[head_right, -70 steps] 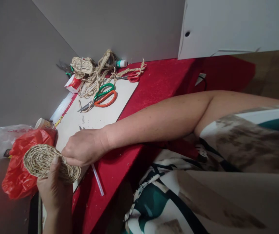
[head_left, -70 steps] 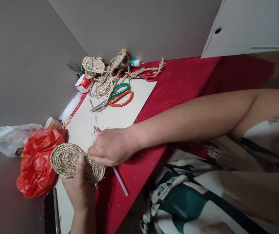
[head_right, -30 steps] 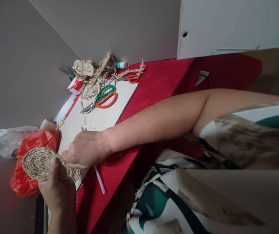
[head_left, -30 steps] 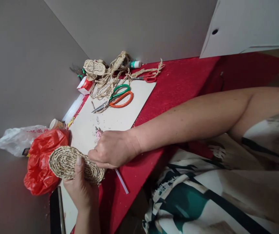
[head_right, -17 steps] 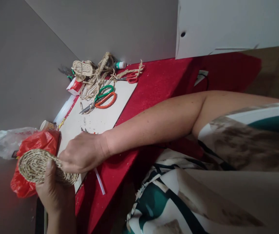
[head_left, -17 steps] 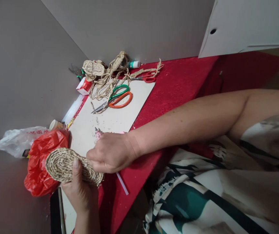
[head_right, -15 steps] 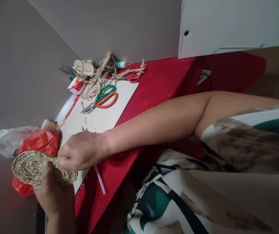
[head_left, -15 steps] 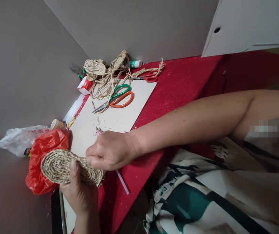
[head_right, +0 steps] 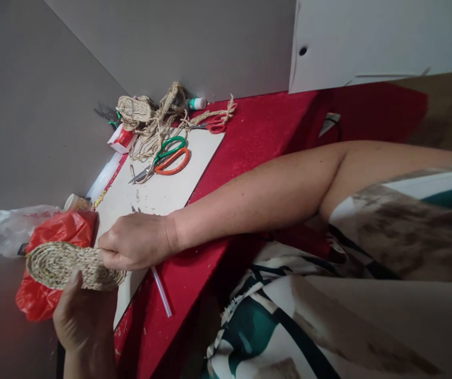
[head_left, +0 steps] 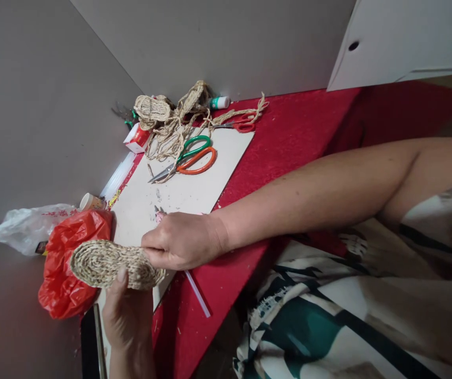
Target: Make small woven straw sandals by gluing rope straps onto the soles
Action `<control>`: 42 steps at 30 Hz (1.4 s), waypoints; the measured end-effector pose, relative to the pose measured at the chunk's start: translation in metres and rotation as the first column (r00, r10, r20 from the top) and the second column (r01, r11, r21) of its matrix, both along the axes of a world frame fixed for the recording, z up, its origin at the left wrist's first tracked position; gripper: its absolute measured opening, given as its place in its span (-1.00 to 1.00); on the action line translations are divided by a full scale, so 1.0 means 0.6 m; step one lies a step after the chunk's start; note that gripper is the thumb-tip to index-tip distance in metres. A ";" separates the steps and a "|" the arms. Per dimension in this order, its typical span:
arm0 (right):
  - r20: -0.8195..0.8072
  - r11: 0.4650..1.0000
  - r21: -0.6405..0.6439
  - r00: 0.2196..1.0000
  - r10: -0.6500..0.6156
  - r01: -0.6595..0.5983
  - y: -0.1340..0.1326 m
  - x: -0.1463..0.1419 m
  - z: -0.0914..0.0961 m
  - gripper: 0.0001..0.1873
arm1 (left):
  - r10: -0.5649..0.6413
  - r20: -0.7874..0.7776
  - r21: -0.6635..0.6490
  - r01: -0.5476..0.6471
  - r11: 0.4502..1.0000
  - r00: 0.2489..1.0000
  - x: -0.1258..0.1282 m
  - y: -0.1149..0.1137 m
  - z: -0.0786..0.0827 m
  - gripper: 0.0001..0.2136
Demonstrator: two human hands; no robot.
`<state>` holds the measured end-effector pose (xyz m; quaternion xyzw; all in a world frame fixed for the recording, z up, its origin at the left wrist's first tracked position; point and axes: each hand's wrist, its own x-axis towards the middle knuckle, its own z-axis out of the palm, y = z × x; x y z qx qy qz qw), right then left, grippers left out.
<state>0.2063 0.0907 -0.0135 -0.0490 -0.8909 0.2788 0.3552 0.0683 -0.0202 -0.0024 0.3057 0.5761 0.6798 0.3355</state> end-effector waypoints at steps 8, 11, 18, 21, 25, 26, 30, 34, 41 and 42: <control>-0.081 0.933 -0.251 0.966 0.246 -0.258 0.014 0.002 0.008 -0.73 | -0.020 -0.106 0.002 0.020 1.000 0.994 -0.002 -0.002 0.002 -0.62; -0.103 0.686 -0.571 0.868 0.486 -0.452 0.027 0.000 0.011 -0.72 | -0.014 -0.108 -0.005 0.014 1.000 0.994 0.001 -0.006 0.008 -0.61; -0.173 0.350 -0.755 0.683 0.709 -0.554 0.043 -0.004 0.005 -0.77 | -0.045 -0.146 -0.016 0.044 0.999 0.988 0.000 -0.013 0.015 -0.62; -0.184 0.278 -0.793 0.647 0.740 -0.543 0.044 -0.007 0.004 -0.79 | -0.067 -0.163 -0.024 0.064 0.998 0.984 -0.001 -0.018 0.015 -0.63; -0.228 0.164 -0.816 0.570 0.790 -0.554 0.045 -0.016 -0.005 -0.82 | -0.063 -0.156 -0.027 0.059 0.998 0.986 0.007 -0.019 0.018 -0.56; -0.240 0.142 -0.816 0.552 0.798 -0.560 0.045 -0.018 -0.007 -0.83 | -0.050 -0.149 -0.026 0.047 0.999 0.988 0.010 -0.019 0.019 -0.54; -0.243 0.125 -0.827 0.550 0.799 -0.547 0.050 -0.019 -0.008 -0.81 | -0.026 -0.139 -0.013 0.025 1.000 0.990 0.020 -0.016 0.022 -0.57; -0.210 0.155 -0.854 0.602 0.771 -0.496 0.056 -0.013 0.004 -0.69 | -0.044 -0.121 0.021 0.047 0.999 0.992 0.020 -0.014 0.022 -0.67; -0.176 0.171 -0.871 0.616 0.768 -0.461 0.049 -0.023 -0.006 -0.42 | -0.093 -0.158 -0.012 0.092 0.996 0.983 0.007 -0.014 0.010 -0.70; -0.182 0.156 -0.874 0.608 0.773 -0.460 0.049 -0.026 -0.010 -0.41 | -0.099 -0.162 -0.017 0.098 0.995 0.982 0.006 -0.013 0.008 -0.70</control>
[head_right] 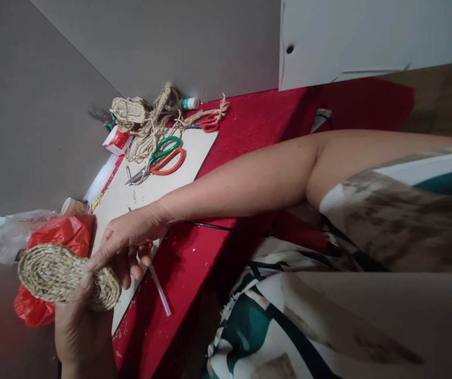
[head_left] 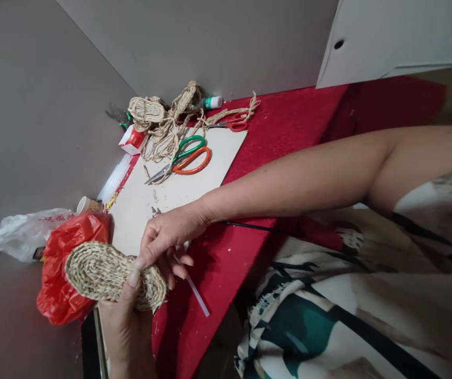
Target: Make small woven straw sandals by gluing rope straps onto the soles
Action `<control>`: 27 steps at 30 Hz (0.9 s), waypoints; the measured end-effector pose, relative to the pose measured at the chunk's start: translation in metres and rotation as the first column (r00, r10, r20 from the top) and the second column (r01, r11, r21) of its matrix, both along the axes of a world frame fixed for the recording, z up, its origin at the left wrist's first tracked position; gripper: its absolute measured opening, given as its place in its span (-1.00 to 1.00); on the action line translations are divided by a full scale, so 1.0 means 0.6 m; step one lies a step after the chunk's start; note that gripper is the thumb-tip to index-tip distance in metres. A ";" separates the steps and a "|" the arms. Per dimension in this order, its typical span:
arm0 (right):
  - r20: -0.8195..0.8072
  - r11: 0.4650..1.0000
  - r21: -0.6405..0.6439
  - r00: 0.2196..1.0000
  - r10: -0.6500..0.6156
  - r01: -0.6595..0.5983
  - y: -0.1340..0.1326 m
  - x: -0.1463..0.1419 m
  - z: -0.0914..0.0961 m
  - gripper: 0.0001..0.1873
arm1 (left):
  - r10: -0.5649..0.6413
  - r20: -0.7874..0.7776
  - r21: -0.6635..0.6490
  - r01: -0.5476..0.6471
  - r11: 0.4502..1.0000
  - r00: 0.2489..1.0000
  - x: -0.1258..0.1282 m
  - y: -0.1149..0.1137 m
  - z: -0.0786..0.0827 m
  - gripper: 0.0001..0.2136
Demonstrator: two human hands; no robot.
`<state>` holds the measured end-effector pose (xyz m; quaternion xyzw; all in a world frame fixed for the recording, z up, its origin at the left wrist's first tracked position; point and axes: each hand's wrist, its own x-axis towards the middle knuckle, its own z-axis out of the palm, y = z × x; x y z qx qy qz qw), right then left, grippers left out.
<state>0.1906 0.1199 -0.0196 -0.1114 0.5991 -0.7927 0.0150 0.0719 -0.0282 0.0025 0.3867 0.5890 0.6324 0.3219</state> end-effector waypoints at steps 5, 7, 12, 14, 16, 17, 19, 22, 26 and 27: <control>0.057 0.999 0.040 0.998 -0.025 0.022 0.009 -0.003 -0.002 -0.39 | -0.029 0.035 -0.020 0.030 0.999 0.999 -0.006 0.000 -0.002 -0.70; 0.044 0.994 0.035 0.993 -0.108 0.106 0.014 0.002 0.004 -0.40 | 0.001 0.027 -0.015 0.000 1.000 1.000 -0.009 -0.001 -0.002 -0.65; -0.080 0.976 -0.053 0.973 -0.215 0.211 0.017 0.006 0.009 -0.45 | 0.121 0.106 -0.036 -0.118 0.992 0.987 -0.008 -0.001 -0.003 -0.53; -0.106 0.987 -0.045 0.982 -0.156 0.152 0.016 0.003 0.004 -0.46 | 0.141 0.132 -0.058 -0.134 0.989 0.981 -0.007 0.001 -0.003 -0.52; -0.113 0.994 -0.051 0.988 -0.105 0.100 0.017 -0.002 -0.002 -0.46 | 0.152 0.136 -0.061 -0.145 0.988 0.979 -0.005 0.002 -0.003 -0.51; -0.113 0.995 -0.058 0.990 -0.087 0.081 0.018 -0.004 -0.005 -0.47 | 0.148 0.134 -0.056 -0.142 0.988 0.980 -0.004 0.003 -0.003 -0.52; -0.105 0.996 -0.064 0.992 -0.064 0.057 0.019 -0.008 -0.010 -0.50 | 0.108 0.126 -0.050 -0.102 0.994 0.986 -0.003 0.003 -0.003 -0.54; -0.089 0.998 -0.049 0.995 -0.052 0.047 0.019 -0.009 -0.012 -0.50 | 0.042 0.107 -0.050 -0.037 0.998 0.993 0.001 0.003 -0.006 -0.59; -0.058 0.997 -0.008 0.996 -0.075 0.074 0.015 -0.005 -0.010 -0.46 | 0.066 0.080 -0.035 -0.063 0.997 0.995 0.005 0.000 -0.012 -0.65; -0.052 0.997 -0.003 0.996 -0.076 0.076 0.014 -0.005 -0.011 -0.45 | 0.074 0.077 -0.040 -0.071 0.997 0.994 0.006 -0.001 -0.012 -0.65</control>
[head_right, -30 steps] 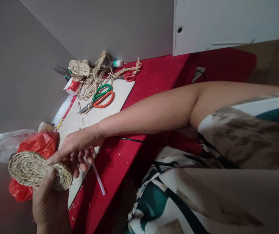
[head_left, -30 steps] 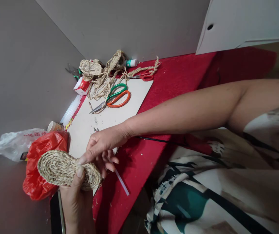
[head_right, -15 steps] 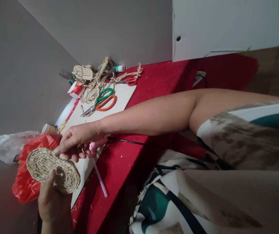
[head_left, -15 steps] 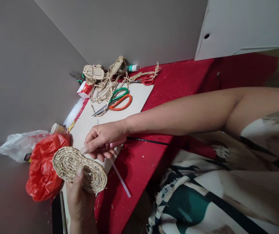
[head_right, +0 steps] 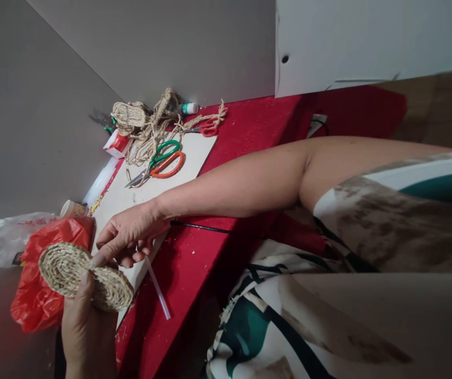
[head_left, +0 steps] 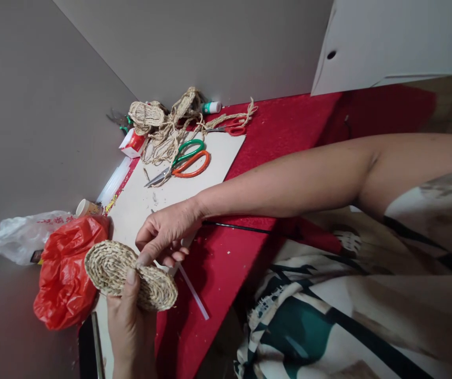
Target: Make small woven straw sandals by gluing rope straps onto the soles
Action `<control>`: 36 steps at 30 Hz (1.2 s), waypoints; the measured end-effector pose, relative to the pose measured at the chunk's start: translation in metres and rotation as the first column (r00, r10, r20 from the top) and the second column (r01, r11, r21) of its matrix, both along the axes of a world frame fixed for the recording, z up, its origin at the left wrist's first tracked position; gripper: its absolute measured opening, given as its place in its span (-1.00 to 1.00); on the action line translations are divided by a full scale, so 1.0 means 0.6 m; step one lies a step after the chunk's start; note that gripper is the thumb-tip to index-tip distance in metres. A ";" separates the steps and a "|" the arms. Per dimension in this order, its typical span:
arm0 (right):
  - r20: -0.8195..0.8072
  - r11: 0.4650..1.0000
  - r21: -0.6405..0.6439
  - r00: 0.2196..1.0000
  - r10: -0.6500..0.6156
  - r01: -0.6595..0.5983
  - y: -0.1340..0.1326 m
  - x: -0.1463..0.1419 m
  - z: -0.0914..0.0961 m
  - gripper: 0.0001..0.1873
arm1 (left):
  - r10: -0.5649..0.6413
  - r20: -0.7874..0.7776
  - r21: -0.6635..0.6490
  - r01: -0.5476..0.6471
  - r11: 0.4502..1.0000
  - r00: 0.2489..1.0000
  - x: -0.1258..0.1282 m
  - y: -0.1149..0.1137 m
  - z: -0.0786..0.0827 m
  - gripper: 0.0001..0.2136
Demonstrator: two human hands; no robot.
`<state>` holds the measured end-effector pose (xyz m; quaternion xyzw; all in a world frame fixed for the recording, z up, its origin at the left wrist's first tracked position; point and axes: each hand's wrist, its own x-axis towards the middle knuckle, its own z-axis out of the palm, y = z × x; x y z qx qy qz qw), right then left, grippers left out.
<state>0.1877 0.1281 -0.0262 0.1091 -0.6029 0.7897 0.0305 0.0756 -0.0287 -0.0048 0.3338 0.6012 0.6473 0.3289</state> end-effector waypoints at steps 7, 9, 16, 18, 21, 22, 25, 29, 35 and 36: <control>0.002 1.000 -0.012 1.000 0.019 -0.019 -0.005 -0.008 -0.009 -0.42 | 0.006 -0.025 -0.009 -0.006 1.000 1.000 0.011 -0.001 0.004 -0.60; 0.010 1.000 -0.007 1.000 0.005 -0.005 -0.003 -0.008 -0.007 -0.43 | 0.011 -0.003 0.015 -0.011 1.000 1.000 0.012 0.001 0.007 -0.58; -0.049 0.984 -0.020 0.982 -0.180 0.179 0.004 0.008 0.014 -0.48 | 0.033 0.081 0.042 -0.036 0.998 0.996 0.002 0.004 0.008 -0.66; -0.084 0.981 0.006 0.978 -0.191 0.192 0.002 0.008 0.014 -0.50 | 0.033 0.073 0.040 -0.036 0.999 0.997 0.000 0.006 0.006 -0.67; -0.105 0.986 0.027 0.981 -0.164 0.168 -0.002 0.001 0.009 -0.52 | 0.006 0.051 0.041 -0.009 0.999 0.999 0.003 0.008 0.002 -0.63; -0.106 0.987 0.029 0.982 -0.156 0.160 -0.003 -0.002 0.007 -0.52 | 0.000 0.048 0.040 -0.002 0.999 0.999 0.005 0.009 0.002 -0.62; -0.099 0.986 0.034 0.983 -0.156 0.160 -0.004 -0.008 0.002 -0.52 | -0.008 0.061 0.034 0.006 0.999 0.998 0.010 0.008 0.002 -0.57; -0.076 0.983 0.034 0.981 -0.178 0.181 -0.003 -0.001 0.008 -0.52 | -0.003 0.061 0.039 0.000 0.999 0.998 0.008 0.007 0.003 -0.57; -0.071 0.948 -0.019 0.946 -0.317 0.317 -0.004 0.003 0.015 -0.51 | -0.012 -0.036 -0.004 0.011 1.000 0.999 0.000 0.009 0.004 -0.52; -0.081 0.943 -0.017 0.940 -0.332 0.332 -0.005 0.000 0.013 -0.52 | -0.015 -0.052 -0.026 0.014 1.000 0.999 -0.001 0.010 0.005 -0.51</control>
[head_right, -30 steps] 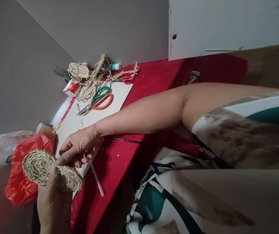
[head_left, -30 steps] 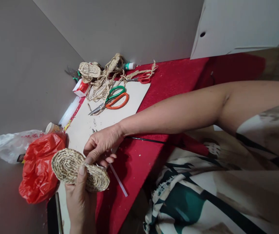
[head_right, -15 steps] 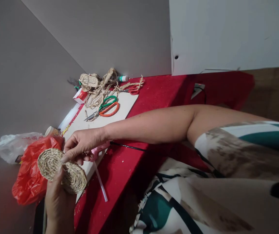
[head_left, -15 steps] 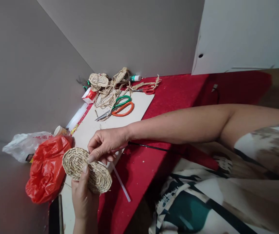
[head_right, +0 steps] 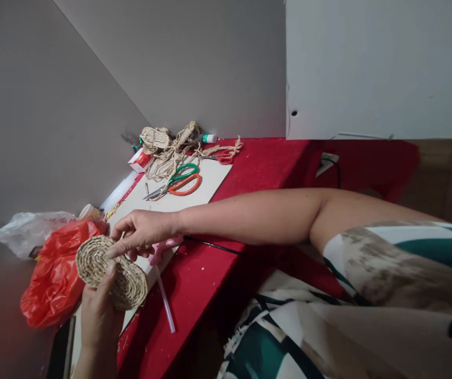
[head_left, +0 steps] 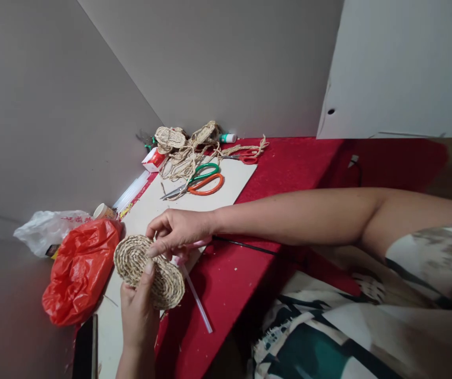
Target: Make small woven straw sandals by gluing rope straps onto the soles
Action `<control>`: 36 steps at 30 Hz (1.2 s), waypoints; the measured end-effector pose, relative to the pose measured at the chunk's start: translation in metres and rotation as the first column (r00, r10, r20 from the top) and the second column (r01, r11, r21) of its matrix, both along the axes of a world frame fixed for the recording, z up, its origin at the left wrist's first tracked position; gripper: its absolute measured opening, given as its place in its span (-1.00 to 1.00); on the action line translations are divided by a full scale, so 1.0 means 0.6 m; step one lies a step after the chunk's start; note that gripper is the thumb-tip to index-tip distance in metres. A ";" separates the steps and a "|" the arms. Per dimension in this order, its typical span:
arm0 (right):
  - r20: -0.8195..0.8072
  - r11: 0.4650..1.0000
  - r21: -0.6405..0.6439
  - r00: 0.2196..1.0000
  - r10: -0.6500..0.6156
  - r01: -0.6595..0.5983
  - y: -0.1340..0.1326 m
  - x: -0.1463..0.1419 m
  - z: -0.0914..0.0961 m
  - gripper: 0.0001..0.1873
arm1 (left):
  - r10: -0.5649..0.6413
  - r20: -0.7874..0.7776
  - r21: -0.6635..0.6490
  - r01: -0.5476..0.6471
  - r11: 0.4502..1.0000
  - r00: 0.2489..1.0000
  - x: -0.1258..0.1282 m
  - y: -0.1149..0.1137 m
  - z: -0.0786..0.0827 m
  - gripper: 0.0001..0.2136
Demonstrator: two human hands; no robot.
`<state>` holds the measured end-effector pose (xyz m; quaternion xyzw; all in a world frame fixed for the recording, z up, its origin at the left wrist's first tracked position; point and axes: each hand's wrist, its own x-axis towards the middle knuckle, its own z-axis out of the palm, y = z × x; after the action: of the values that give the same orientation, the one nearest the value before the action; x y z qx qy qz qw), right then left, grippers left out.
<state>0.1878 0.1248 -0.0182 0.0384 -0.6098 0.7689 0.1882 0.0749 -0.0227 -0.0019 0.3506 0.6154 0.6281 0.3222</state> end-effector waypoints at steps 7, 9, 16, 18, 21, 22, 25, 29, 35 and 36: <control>-0.060 0.998 -0.032 0.997 -0.051 0.049 -0.008 -0.010 -0.010 -0.61 | 0.091 -0.085 -0.010 -0.092 0.996 0.992 -0.023 0.001 -0.009 -0.59; -0.054 0.996 -0.048 0.996 -0.071 0.069 -0.008 -0.012 -0.009 -0.59 | 0.103 -0.084 -0.001 -0.104 0.995 0.991 -0.029 0.002 -0.012 -0.61; 0.030 0.988 0.069 0.989 -0.142 0.140 0.003 -0.005 0.001 -0.58 | -0.026 0.045 -0.029 0.028 0.999 0.999 -0.032 0.003 -0.013 -0.61; -0.055 0.969 0.123 0.976 -0.211 0.216 0.003 0.002 0.009 -0.58 | -0.066 0.084 -0.051 0.071 0.996 0.994 -0.031 0.001 -0.014 -0.63; -0.043 0.976 0.151 0.987 -0.155 0.159 -0.004 0.009 0.016 -0.51 | -0.150 0.148 -0.088 0.164 0.982 0.977 -0.029 -0.004 -0.019 -0.63; -0.012 0.980 0.157 0.992 -0.125 0.125 -0.008 0.010 0.016 -0.49 | -0.178 0.160 -0.096 0.195 0.976 0.971 -0.028 -0.005 -0.021 -0.63; 0.031 0.978 0.177 0.993 -0.116 0.109 -0.018 0.009 0.011 -0.50 | -0.236 0.142 -0.105 0.252 0.962 0.961 -0.025 -0.007 -0.027 -0.64; 0.037 0.977 0.170 0.990 -0.136 0.128 -0.023 0.007 0.005 -0.56 | -0.269 0.094 -0.120 0.279 0.953 0.959 -0.020 -0.008 -0.028 -0.70; 0.096 0.976 0.151 0.980 -0.173 0.157 -0.022 0.003 0.002 -0.64 | -0.293 -0.085 -0.183 0.274 0.944 0.952 -0.021 -0.004 -0.024 -0.73; 0.103 0.976 0.132 0.977 -0.187 0.173 -0.022 0.002 0.002 -0.65 | -0.295 -0.113 -0.198 0.269 0.943 0.949 -0.022 -0.004 -0.023 -0.72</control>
<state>0.1891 0.1117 -0.0169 -0.0499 -0.6666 0.7107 0.2190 0.0617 -0.0250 -0.0158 0.4483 0.6342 0.4908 0.3948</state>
